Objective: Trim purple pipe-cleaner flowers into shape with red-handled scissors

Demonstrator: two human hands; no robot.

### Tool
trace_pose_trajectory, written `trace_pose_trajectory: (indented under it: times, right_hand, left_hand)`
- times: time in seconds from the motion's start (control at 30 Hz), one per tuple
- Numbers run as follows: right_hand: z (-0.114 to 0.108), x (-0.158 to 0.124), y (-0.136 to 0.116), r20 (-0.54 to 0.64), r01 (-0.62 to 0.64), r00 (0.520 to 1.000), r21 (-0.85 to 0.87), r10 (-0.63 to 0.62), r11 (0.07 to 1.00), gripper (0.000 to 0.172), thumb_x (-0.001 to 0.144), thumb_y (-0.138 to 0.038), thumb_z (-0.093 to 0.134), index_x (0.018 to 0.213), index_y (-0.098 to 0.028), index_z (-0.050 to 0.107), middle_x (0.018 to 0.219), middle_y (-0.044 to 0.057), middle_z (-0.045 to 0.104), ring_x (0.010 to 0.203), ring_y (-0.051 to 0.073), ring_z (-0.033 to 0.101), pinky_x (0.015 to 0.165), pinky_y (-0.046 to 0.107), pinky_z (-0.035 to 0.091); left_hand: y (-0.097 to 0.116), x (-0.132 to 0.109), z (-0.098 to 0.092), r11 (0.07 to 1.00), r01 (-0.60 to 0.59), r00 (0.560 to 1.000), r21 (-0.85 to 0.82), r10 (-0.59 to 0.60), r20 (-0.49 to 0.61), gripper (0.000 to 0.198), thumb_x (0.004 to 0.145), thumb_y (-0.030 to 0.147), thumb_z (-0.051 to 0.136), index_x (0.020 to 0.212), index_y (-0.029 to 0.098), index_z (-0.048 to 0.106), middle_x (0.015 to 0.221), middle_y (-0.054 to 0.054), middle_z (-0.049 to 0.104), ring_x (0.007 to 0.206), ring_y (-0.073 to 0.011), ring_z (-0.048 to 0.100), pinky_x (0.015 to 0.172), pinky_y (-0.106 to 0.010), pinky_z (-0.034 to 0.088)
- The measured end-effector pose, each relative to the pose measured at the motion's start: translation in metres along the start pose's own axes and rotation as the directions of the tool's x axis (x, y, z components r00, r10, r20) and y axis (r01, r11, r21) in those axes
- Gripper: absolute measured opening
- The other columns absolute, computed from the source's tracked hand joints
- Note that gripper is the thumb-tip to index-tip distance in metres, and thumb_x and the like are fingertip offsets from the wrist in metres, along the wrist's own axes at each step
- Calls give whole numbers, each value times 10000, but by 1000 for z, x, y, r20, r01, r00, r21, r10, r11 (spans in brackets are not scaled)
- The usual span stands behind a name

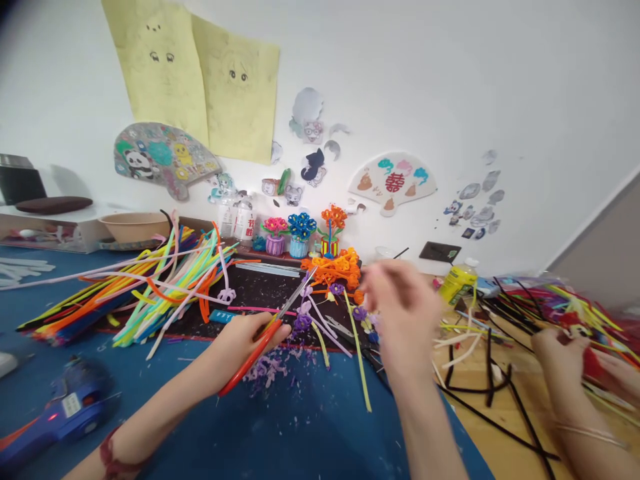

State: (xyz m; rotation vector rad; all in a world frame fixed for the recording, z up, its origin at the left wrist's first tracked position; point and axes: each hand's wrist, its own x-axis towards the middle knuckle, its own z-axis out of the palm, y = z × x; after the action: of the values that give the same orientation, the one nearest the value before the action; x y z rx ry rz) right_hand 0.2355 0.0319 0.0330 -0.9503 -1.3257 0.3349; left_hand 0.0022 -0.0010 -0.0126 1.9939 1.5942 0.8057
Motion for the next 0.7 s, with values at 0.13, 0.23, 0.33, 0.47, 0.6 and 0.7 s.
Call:
trace_pose_trajectory:
  times: [0.13, 0.23, 0.33, 0.47, 0.6, 0.7]
  right_hand:
    - [51, -10, 22, 544, -229, 824, 58, 162, 972, 276, 728, -432, 702, 802, -166, 691, 642, 23, 632, 535, 139, 555, 479, 257, 464]
    - [60, -15, 41, 623, -318, 766, 154, 158, 935, 271, 752, -422, 683, 855, -171, 684, 659, 18, 637, 557, 133, 566, 525, 257, 469]
    - [57, -20, 49, 581, -342, 798, 217, 160, 915, 257, 743, -412, 699, 819, -168, 672, 633, 10, 627, 546, 128, 564, 548, 263, 477]
    - [52, -22, 49, 577, -391, 795, 253, 186, 885, 240, 710, -402, 733, 759, -179, 660, 586, -12, 614, 518, 121, 560, 533, 254, 476]
    - [49, -22, 52, 620, -435, 761, 272, 189, 858, 235, 698, -385, 745, 722, -170, 653, 599, 0, 637, 514, 122, 574, 511, 247, 474]
    - [48, -22, 55, 663, -473, 723, 274, 191, 837, 222, 702, -368, 745, 719, -167, 654, 578, -3, 636, 506, 122, 582, 498, 240, 472]
  left_hand:
    - [-2, 2, -1, 1000, -5, 1000, 9, 5, -2, 429, 804, 548, 419, 555, 215, 314, 506, 68, 313, 501, -94, 276, 496, -249, 209]
    - [-3, 3, -2, 1000, -3, 999, -3, 3, 38, 451, 795, 570, 420, 542, 212, 316, 507, 67, 287, 498, -89, 259, 483, -247, 192]
    - [-3, 1, -3, 999, -14, 995, -43, 18, 96, 472, 799, 592, 408, 541, 208, 317, 525, 62, 260, 503, -86, 246, 468, -244, 173]
    - [0, -3, -5, 994, -31, 974, -108, 54, 222, 476, 823, 616, 360, 581, 207, 327, 553, 58, 264, 507, -86, 249, 450, -235, 174]
    - [2, -4, -6, 996, -21, 965, -89, 43, 260, 480, 819, 618, 372, 578, 207, 317, 549, 57, 274, 507, -86, 253, 448, -230, 175]
    - [2, -3, -6, 998, -8, 965, -70, 26, 259, 488, 801, 633, 389, 573, 206, 329, 543, 59, 270, 507, -86, 243, 450, -230, 168]
